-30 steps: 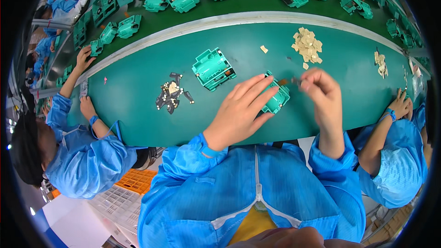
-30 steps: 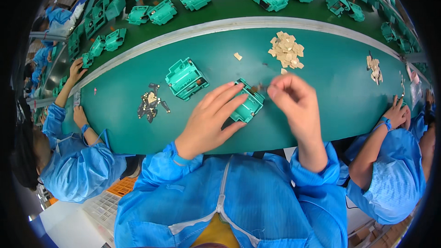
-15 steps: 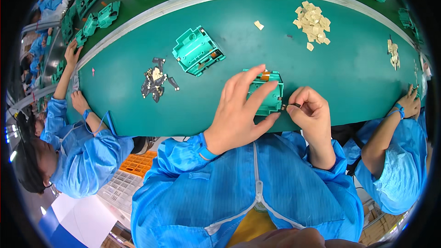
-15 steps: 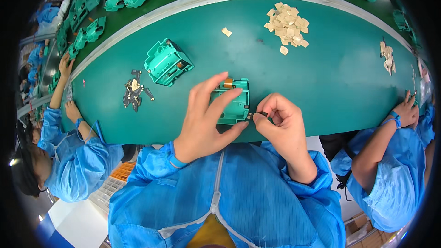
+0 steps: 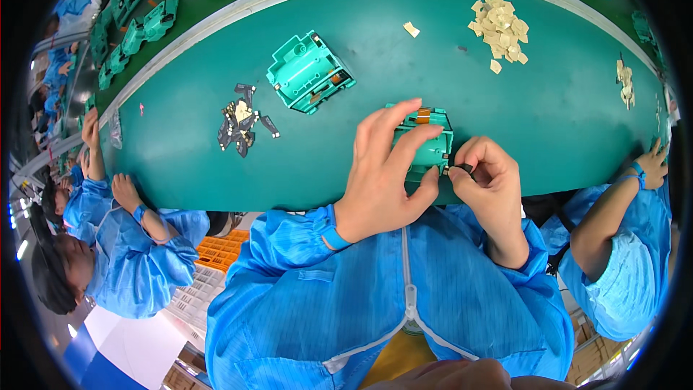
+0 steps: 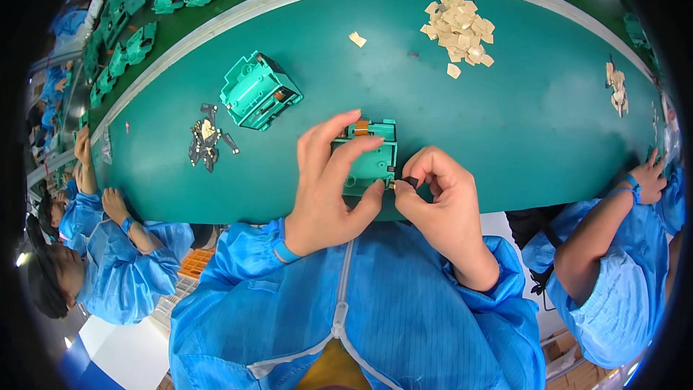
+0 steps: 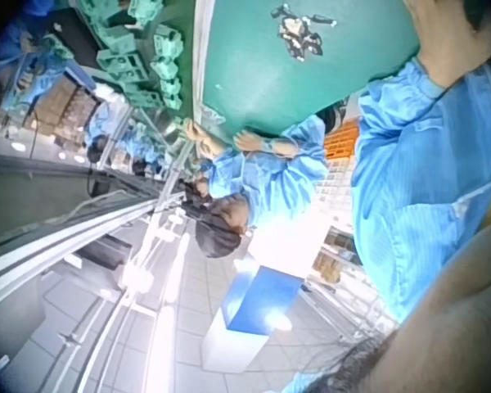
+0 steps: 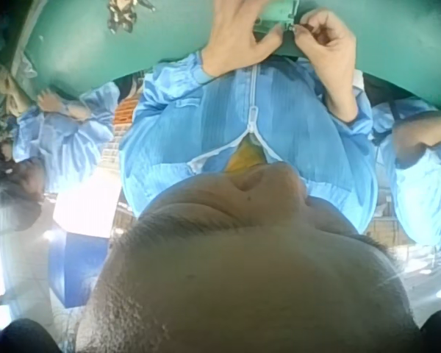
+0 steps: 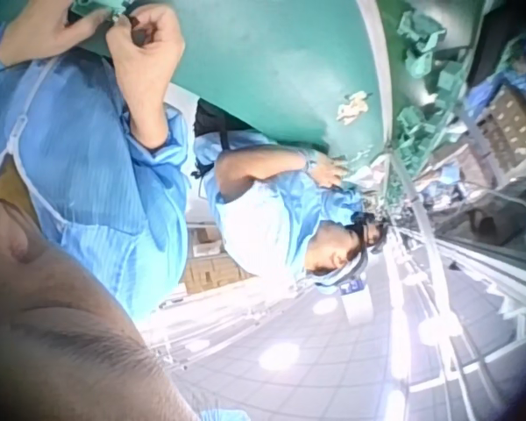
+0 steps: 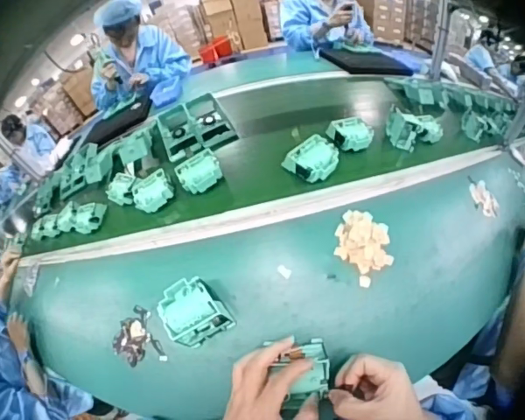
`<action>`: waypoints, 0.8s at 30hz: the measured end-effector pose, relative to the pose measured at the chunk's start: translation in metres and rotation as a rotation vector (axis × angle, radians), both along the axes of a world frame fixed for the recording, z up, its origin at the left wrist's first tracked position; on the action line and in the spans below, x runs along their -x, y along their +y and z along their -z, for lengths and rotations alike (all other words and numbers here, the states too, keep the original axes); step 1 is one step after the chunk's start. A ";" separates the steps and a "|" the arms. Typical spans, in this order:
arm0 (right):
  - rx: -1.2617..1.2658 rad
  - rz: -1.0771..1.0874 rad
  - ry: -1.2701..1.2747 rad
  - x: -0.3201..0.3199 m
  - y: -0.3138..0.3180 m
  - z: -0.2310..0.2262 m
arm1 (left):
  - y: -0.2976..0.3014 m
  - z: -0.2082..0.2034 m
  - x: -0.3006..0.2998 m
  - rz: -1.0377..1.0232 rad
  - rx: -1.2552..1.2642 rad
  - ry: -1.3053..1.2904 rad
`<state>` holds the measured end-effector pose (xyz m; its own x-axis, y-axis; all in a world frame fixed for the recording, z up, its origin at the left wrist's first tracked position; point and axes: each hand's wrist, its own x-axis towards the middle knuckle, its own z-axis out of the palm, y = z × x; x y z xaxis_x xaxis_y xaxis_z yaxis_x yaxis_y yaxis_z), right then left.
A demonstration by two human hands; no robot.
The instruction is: The person assembles electronic components by hand, inserting circuit boards and small metal connectors into green plastic housings.
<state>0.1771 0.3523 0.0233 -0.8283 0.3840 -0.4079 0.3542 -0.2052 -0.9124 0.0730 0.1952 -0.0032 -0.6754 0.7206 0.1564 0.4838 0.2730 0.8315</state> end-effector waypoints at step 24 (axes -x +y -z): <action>-0.069 -0.032 -0.057 0.004 0.003 -0.006 | 0.004 -0.004 0.001 0.014 0.045 -0.012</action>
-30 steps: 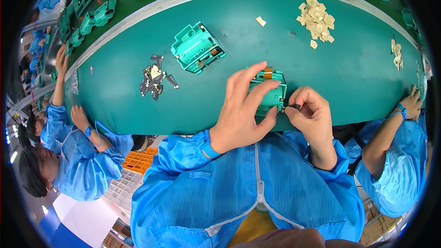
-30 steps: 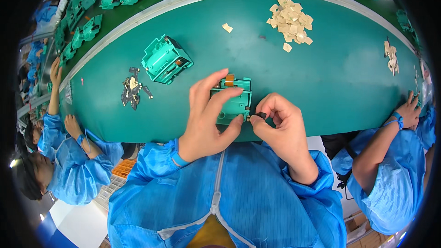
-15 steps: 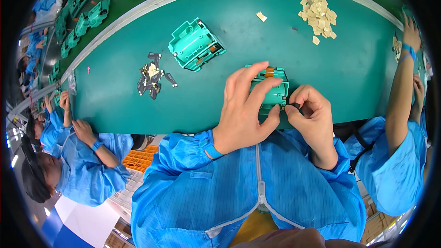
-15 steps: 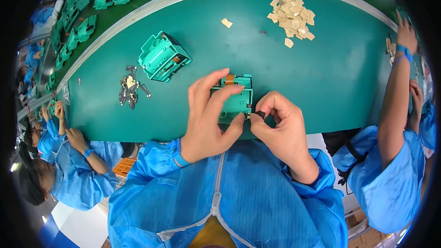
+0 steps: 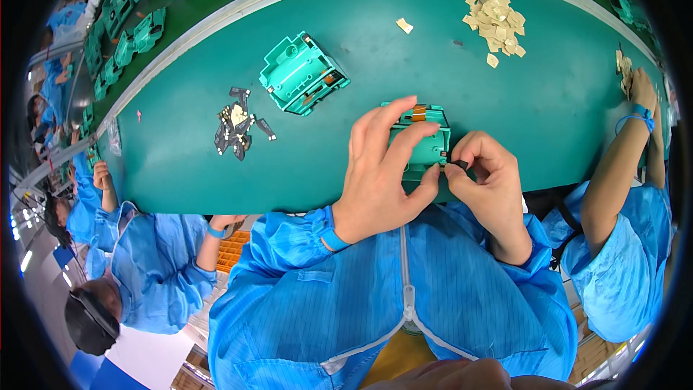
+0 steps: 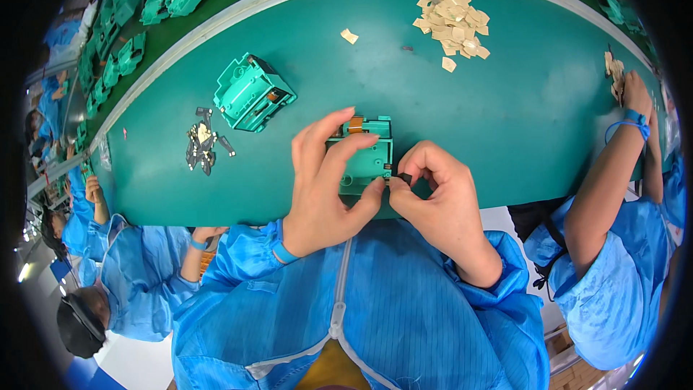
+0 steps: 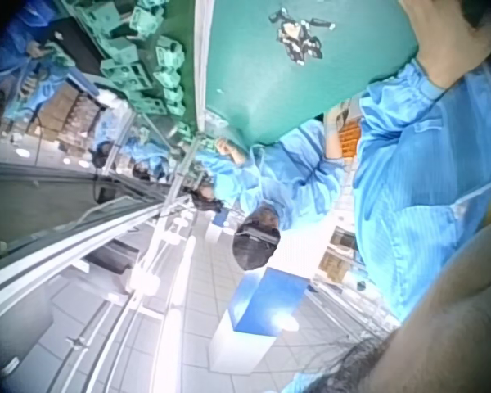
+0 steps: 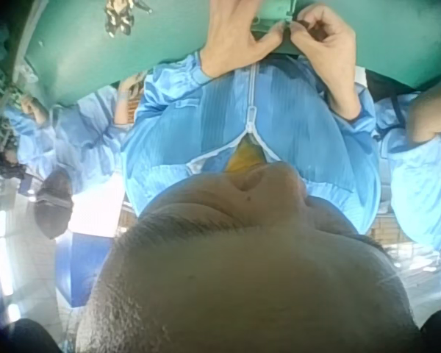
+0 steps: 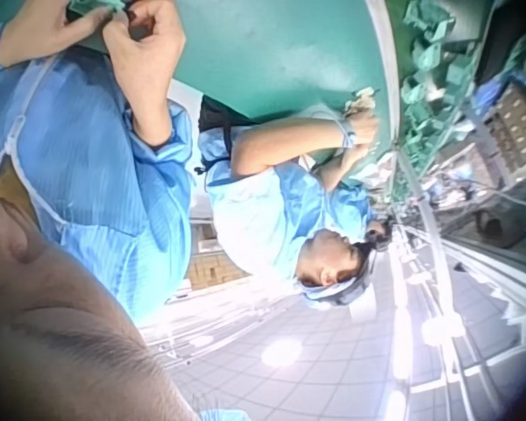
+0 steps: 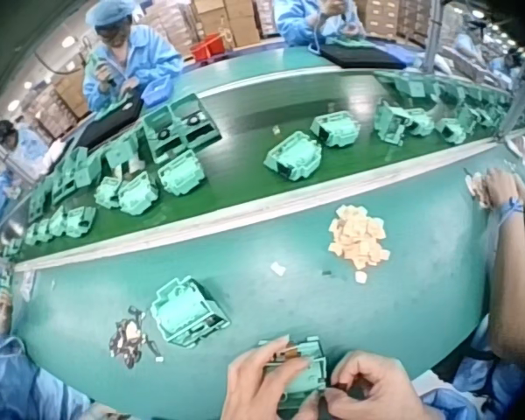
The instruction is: The person assembles electronic components by hand, inserting circuit boards and small metal connectors into green plastic housings.
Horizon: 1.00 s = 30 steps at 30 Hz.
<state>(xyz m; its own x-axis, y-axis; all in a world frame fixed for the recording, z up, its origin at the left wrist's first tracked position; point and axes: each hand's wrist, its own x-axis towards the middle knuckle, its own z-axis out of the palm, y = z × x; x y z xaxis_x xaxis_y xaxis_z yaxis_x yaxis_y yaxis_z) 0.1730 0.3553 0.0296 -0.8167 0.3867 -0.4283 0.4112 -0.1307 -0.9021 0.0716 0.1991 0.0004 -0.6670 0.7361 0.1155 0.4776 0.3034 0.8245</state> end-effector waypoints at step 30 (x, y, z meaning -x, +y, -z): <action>-0.152 -0.079 -0.068 -0.006 0.009 -0.003 | -0.008 -0.011 0.014 0.122 0.087 -0.112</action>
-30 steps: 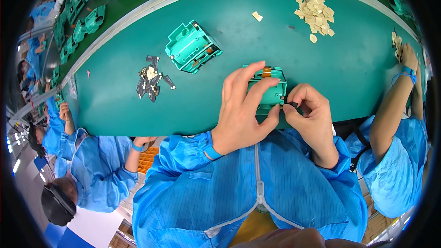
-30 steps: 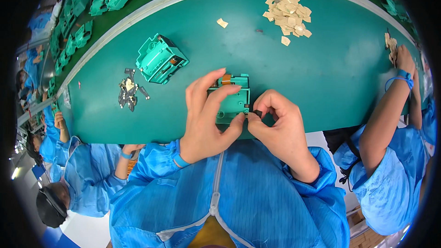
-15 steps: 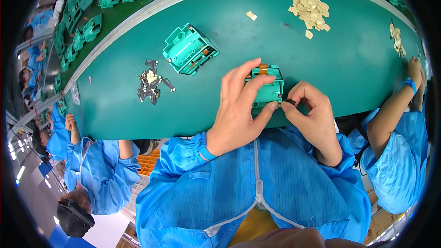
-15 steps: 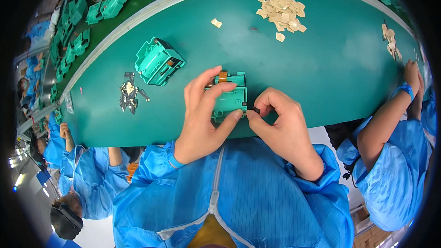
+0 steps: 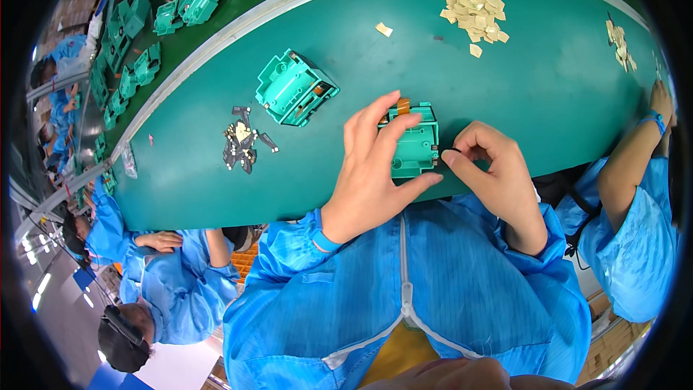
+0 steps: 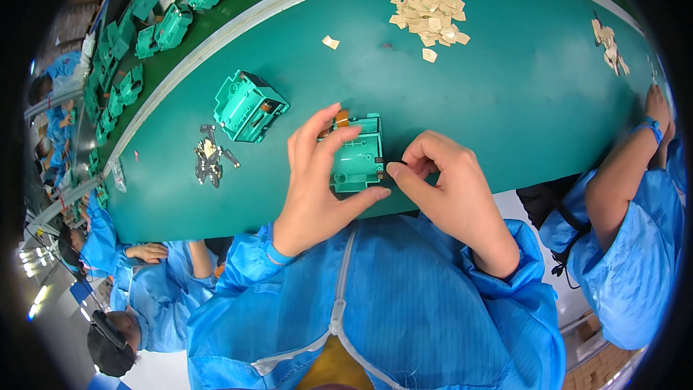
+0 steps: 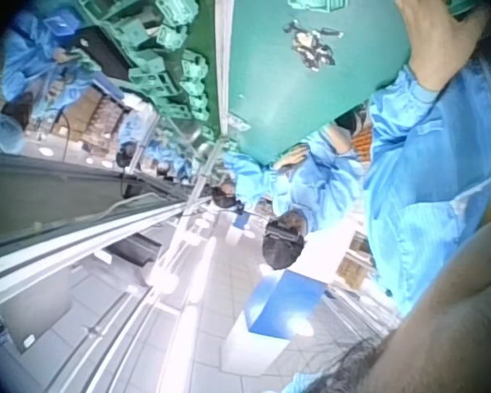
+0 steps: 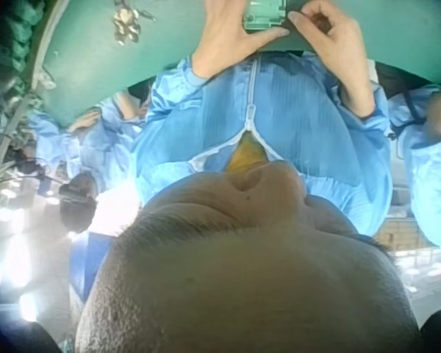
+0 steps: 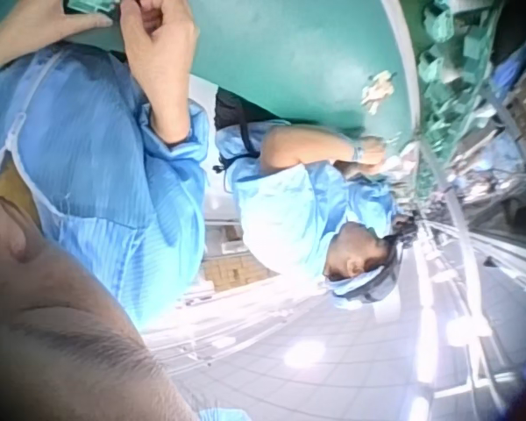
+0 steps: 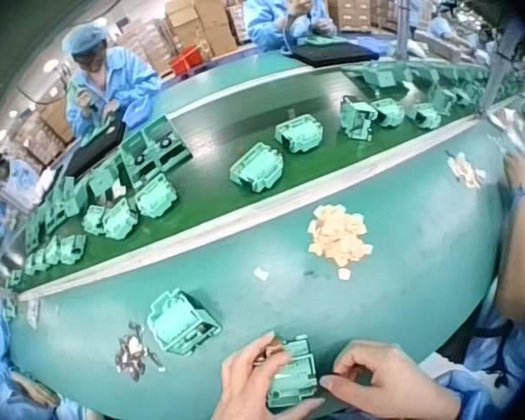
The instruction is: The person assembles electronic components by hand, inserting circuit boards and small metal connectors into green plastic housings.
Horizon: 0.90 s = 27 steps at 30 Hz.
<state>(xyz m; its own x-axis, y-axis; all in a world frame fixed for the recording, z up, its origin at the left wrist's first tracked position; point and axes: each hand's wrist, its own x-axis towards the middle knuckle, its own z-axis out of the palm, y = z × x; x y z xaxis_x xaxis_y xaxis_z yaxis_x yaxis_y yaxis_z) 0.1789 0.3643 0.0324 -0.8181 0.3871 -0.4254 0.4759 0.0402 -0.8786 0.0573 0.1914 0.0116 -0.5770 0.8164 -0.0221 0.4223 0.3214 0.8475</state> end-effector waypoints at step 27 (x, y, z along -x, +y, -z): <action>-0.010 -0.073 0.159 0.006 -0.018 -0.021 | -0.027 -0.006 0.002 -0.002 -0.163 -0.385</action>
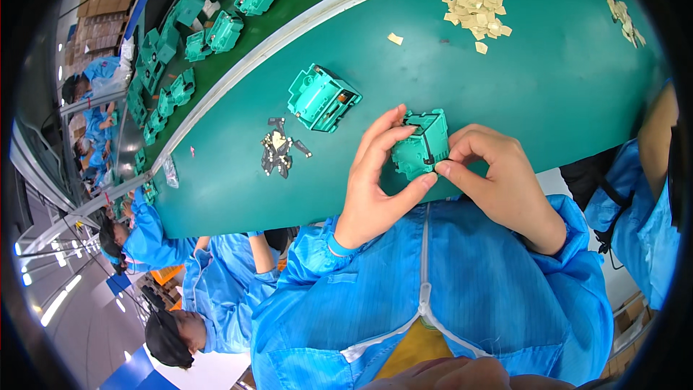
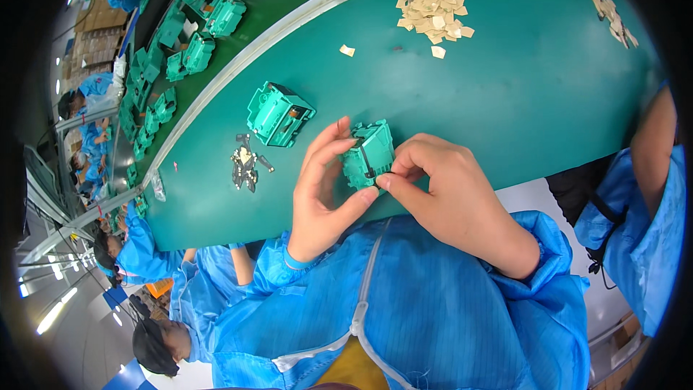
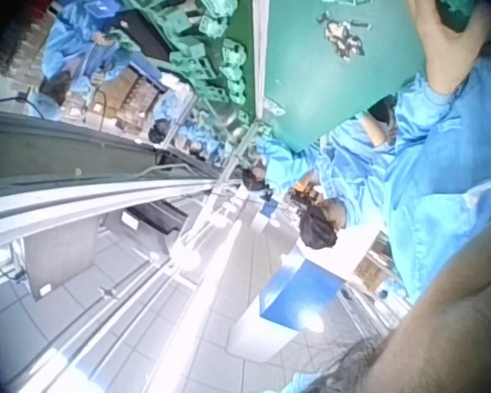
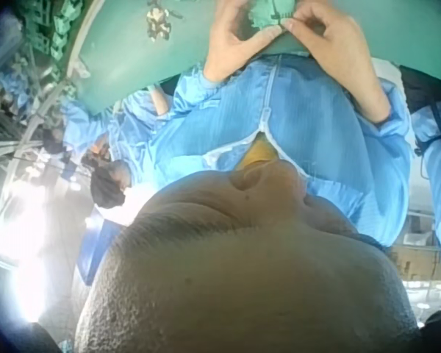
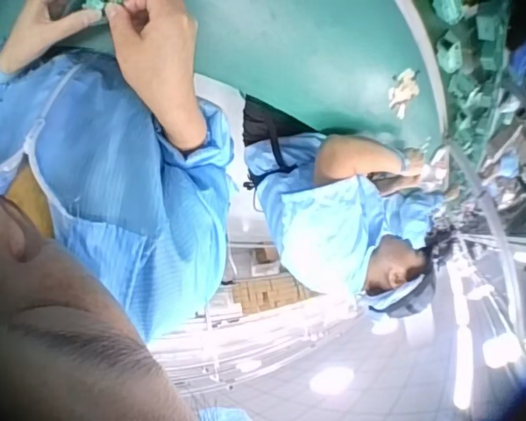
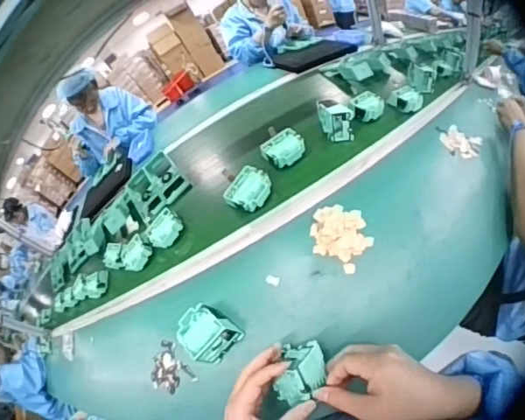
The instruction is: The person assembles electronic components by hand, inserting circuit boards and small metal connectors into green plastic housings.
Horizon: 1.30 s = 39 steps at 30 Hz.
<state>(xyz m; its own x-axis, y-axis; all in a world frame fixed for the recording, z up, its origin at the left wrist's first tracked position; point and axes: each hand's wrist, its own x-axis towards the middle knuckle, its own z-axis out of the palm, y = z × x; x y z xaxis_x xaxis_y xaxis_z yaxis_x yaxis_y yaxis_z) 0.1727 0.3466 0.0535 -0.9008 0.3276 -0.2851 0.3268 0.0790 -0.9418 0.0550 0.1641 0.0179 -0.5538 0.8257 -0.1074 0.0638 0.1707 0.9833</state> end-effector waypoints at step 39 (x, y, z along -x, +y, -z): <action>0.566 0.010 0.081 0.031 -0.007 -0.006 | -0.016 -0.029 0.012 -0.110 -0.125 -0.090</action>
